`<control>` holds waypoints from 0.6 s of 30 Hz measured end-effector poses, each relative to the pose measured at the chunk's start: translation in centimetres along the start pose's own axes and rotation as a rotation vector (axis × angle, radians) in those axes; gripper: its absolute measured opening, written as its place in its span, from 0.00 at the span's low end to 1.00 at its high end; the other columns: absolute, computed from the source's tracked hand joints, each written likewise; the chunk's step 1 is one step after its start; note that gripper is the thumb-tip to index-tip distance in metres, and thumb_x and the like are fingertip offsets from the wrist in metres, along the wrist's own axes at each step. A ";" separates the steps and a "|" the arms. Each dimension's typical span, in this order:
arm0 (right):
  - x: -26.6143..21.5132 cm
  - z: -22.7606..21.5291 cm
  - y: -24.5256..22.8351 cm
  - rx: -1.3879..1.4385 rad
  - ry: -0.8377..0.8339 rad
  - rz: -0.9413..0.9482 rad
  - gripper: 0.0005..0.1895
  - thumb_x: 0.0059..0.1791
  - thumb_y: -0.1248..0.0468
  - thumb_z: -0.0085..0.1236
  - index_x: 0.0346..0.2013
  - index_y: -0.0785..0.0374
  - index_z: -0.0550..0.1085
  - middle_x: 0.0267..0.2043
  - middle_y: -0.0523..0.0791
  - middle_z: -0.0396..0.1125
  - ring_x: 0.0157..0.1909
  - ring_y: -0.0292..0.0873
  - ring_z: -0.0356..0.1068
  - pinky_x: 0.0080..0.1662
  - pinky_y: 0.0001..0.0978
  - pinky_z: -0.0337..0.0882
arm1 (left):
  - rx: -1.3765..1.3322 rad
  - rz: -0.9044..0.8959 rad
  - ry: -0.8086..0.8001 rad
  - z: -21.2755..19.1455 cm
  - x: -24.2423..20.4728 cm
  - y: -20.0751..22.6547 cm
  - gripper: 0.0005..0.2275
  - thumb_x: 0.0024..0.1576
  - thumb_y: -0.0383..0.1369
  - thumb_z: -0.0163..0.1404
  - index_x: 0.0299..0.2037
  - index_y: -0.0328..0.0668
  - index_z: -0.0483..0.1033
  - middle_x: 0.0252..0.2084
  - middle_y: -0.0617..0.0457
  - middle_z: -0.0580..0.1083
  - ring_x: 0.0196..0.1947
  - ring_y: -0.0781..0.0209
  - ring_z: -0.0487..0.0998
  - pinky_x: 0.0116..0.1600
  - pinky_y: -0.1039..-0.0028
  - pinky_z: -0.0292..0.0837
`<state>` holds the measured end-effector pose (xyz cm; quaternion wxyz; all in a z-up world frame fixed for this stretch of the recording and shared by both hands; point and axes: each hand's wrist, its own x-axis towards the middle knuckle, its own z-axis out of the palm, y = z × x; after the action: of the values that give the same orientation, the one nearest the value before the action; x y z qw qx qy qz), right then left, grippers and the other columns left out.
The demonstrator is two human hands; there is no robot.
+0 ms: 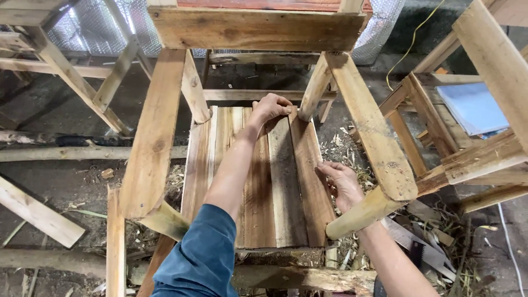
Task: The person sits on the floor and uses a curved knife to shave and smooth the edges of wooden planks. They then place the planks into the seat frame of a wooden chair, adjusting them to fit.
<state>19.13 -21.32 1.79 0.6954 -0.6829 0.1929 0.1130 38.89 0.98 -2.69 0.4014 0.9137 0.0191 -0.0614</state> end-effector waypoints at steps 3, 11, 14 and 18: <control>-1.8 0.9 -1.0 -0.025 -0.005 -0.060 0.26 0.35 0.58 0.68 0.44 0.61 0.69 0.30 0.40 0.60 0.29 0.35 0.58 0.29 0.23 0.55 | -0.028 -0.003 -0.032 -1.2 -2.2 1.9 0.09 0.44 0.43 0.55 0.36 0.72 0.78 0.42 0.64 0.77 0.52 0.57 0.72 0.57 0.67 0.47; -1.4 0.5 -0.5 -0.106 0.016 -0.159 0.23 0.36 0.59 0.67 0.42 0.63 0.72 0.29 0.39 0.59 0.28 0.30 0.57 0.28 0.17 0.54 | -0.006 0.076 -0.032 -0.6 -0.5 0.3 0.12 0.44 0.46 0.57 0.40 0.72 0.77 0.43 0.65 0.76 0.53 0.59 0.71 0.59 0.66 0.48; -1.6 0.4 -0.6 -0.047 0.015 -0.086 0.23 0.37 0.57 0.66 0.42 0.61 0.73 0.28 0.38 0.61 0.26 0.29 0.57 0.27 0.16 0.53 | -0.033 0.079 -0.025 -0.4 -0.8 0.1 0.12 0.45 0.46 0.57 0.40 0.72 0.77 0.43 0.65 0.76 0.53 0.59 0.71 0.59 0.65 0.46; 2.9 -1.2 2.3 -0.040 0.018 0.011 0.21 0.34 0.51 0.70 0.35 0.57 0.74 0.26 0.38 0.65 0.23 0.32 0.59 0.28 0.21 0.51 | -0.169 0.082 -0.013 2.7 3.5 -2.9 0.12 0.44 0.46 0.57 0.40 0.70 0.77 0.42 0.66 0.77 0.51 0.61 0.73 0.58 0.69 0.46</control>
<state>20.66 -22.73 -1.53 0.6791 -0.6967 0.2006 0.1144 41.89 0.90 -7.07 0.4791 0.8762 -0.0159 -0.0490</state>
